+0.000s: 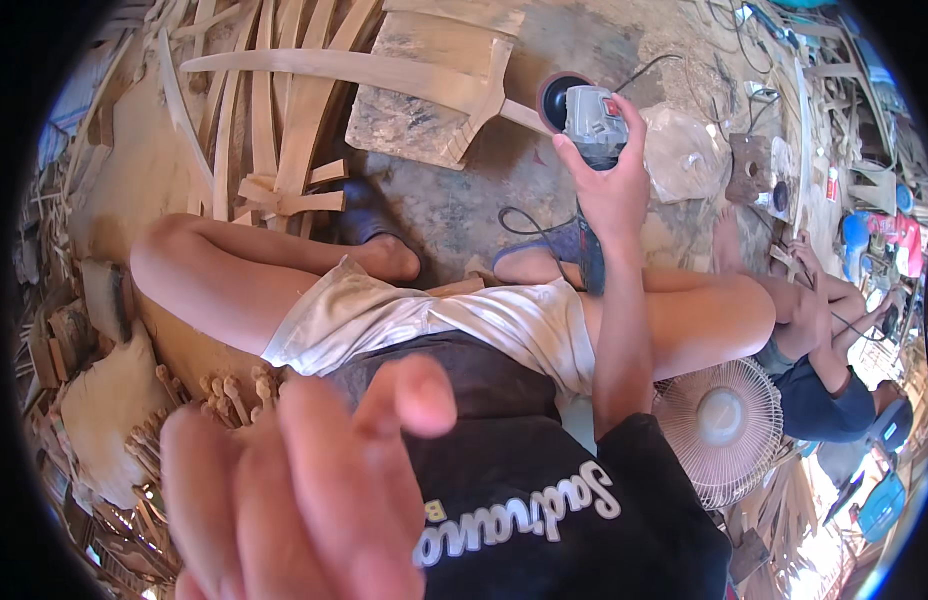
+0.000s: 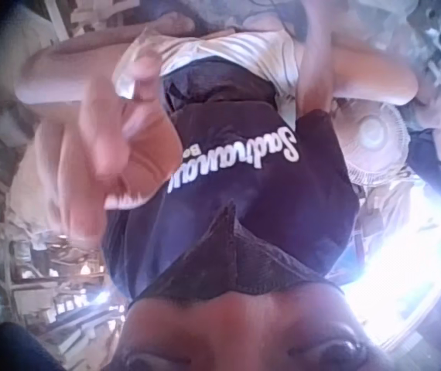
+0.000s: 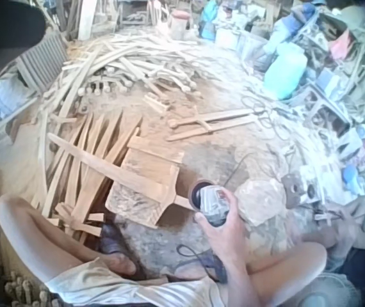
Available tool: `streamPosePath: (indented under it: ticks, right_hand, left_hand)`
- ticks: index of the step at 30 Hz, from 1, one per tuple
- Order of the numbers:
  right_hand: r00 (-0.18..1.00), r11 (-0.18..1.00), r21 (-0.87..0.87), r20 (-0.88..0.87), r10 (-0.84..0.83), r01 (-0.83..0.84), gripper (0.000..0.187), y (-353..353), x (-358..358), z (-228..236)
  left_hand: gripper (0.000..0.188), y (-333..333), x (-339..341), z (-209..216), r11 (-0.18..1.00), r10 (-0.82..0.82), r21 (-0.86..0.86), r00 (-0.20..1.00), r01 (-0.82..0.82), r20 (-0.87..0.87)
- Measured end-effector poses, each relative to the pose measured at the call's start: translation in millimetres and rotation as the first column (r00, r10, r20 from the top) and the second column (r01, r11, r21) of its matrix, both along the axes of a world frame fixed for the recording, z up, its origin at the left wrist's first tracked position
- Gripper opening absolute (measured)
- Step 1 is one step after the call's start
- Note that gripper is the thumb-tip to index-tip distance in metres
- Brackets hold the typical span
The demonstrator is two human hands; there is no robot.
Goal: The person sits on the floor and uses an angle grinder to sand wooden toy swords, holding the wooden pieces by hand and applying the sanding disc along their edges and surfaces.
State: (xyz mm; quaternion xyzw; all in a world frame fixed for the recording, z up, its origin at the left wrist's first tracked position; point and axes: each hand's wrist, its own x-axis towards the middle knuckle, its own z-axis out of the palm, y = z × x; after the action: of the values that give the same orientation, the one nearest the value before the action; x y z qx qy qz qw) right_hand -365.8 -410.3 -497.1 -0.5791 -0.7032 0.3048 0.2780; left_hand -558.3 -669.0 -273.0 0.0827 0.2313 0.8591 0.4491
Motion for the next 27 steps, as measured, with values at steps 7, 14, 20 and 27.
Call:
streamPosePath:
  ticks: [7,14,20,27]
  right_hand:
    - [0.999,1.000,0.000,0.022,-0.024,0.024,0.083,0,0,3]
    - [1.000,1.000,0.021,-0.017,-0.020,0.020,0.085,-3,-1,5]
    - [0.999,1.000,-0.017,-0.025,-0.021,0.021,0.085,-3,1,2]
    - [0.999,1.000,-0.013,-0.041,-0.008,0.008,0.082,-4,1,0]
  left_hand:
    - [0.020,-23,19,12,0.964,0.264,0.025,0.953,-0.263,-0.149]
    - [0.016,-17,52,0,0.962,0.241,-0.036,0.900,-0.272,-0.363]
    - [0.016,-8,45,6,0.943,0.264,-0.054,0.838,-0.328,-0.478]
    - [0.015,12,38,21,0.841,0.505,0.113,0.693,-0.530,-0.514]
